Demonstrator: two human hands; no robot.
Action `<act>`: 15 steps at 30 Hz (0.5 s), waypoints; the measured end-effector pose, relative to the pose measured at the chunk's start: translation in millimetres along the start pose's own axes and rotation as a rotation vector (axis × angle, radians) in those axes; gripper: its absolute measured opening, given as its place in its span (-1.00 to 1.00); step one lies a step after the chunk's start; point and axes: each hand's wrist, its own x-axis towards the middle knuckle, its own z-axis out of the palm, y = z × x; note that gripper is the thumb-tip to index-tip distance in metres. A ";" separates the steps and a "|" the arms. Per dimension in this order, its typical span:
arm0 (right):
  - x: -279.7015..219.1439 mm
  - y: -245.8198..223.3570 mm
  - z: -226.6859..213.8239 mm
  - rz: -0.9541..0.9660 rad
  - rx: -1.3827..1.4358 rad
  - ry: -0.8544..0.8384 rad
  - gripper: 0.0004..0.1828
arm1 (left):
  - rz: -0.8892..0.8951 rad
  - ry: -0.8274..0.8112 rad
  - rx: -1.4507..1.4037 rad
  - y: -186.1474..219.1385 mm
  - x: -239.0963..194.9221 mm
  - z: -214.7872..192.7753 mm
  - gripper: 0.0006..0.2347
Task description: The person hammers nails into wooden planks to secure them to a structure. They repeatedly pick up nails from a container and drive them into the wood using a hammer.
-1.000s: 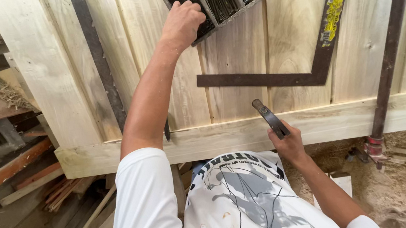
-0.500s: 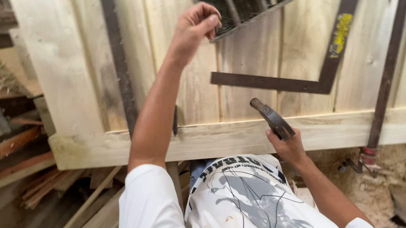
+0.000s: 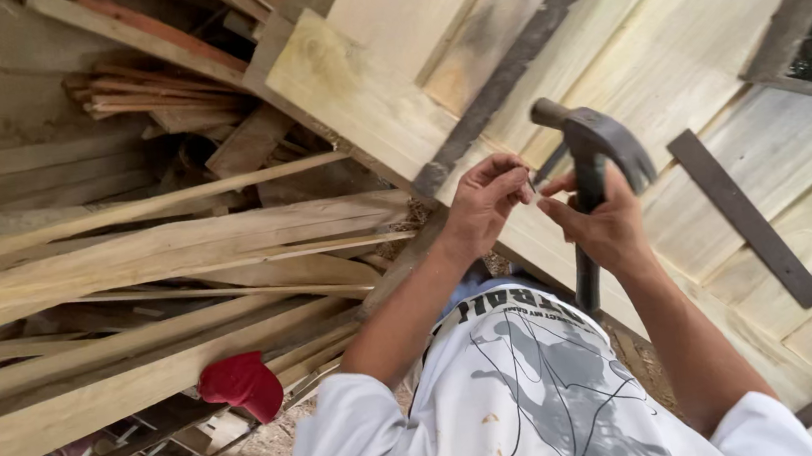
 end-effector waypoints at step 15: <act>13.0 -29.0 125.9 0.003 -0.085 -0.176 -0.88 | 0.273 -0.064 0.253 119.1 -68.5 -39.1 -0.91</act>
